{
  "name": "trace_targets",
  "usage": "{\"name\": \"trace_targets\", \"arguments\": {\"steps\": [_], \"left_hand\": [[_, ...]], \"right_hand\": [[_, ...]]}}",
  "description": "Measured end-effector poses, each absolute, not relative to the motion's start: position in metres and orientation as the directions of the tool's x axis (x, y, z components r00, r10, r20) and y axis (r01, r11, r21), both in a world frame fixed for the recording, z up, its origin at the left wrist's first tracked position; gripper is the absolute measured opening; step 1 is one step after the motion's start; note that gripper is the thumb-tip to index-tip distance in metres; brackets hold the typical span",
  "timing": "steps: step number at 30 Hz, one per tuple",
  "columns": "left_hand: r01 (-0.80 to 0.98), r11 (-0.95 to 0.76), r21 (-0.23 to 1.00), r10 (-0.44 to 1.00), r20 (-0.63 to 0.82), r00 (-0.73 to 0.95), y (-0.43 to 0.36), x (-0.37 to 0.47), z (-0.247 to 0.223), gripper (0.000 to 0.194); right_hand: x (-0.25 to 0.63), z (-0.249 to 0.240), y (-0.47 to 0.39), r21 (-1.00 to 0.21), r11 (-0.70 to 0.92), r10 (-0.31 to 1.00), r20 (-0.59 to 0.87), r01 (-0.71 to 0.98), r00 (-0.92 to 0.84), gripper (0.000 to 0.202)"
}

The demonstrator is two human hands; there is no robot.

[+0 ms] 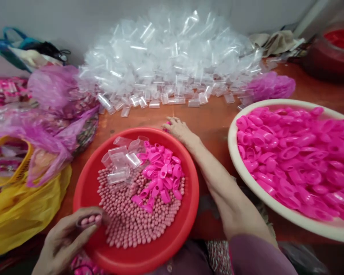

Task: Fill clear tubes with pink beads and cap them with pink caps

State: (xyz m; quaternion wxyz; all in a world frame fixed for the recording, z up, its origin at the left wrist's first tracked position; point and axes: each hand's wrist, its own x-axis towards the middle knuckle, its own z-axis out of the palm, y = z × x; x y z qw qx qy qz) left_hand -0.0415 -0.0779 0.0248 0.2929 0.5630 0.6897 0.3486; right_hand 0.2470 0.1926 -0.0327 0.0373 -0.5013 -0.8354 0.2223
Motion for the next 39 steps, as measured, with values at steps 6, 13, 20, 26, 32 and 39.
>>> {"name": "trace_targets", "arguments": {"steps": [6,13,20,26,32,39], "left_hand": [[0.483,-0.142,0.864,0.863,0.347,-0.367,-0.090,-0.031,0.004,0.021],[0.559,-0.308,0.770,0.828,0.507,-0.242,-0.048,-0.022,-0.005,0.022],[0.509,-0.304,0.806,0.820,0.493,-0.291,0.000,-0.014,-0.014,0.021],[0.468,-0.363,0.806,0.822,0.514,-0.247,0.021,0.011,-0.012,0.021],[0.364,-0.384,0.849,0.879,0.456,-0.135,0.043,0.026,0.002,0.014],[-0.109,-0.175,0.979,0.985,0.173,-0.025,0.017,0.034,0.020,0.031]], "right_hand": [[0.238,-0.045,0.199,-0.539,0.215,0.953,-0.066,0.815,-0.295,0.017],[0.282,-0.005,0.113,-0.785,0.041,0.972,0.175,0.618,0.158,0.034],[0.290,0.011,0.039,-0.839,0.131,0.876,0.348,0.529,0.334,0.017],[0.315,-0.003,0.122,-0.718,0.242,0.879,0.447,0.652,0.165,0.007],[0.292,0.012,0.129,-0.658,0.356,0.881,0.473,0.663,-0.004,0.015],[0.226,0.033,0.042,-0.548,0.639,0.768,0.482,0.539,-0.420,0.018]]}}
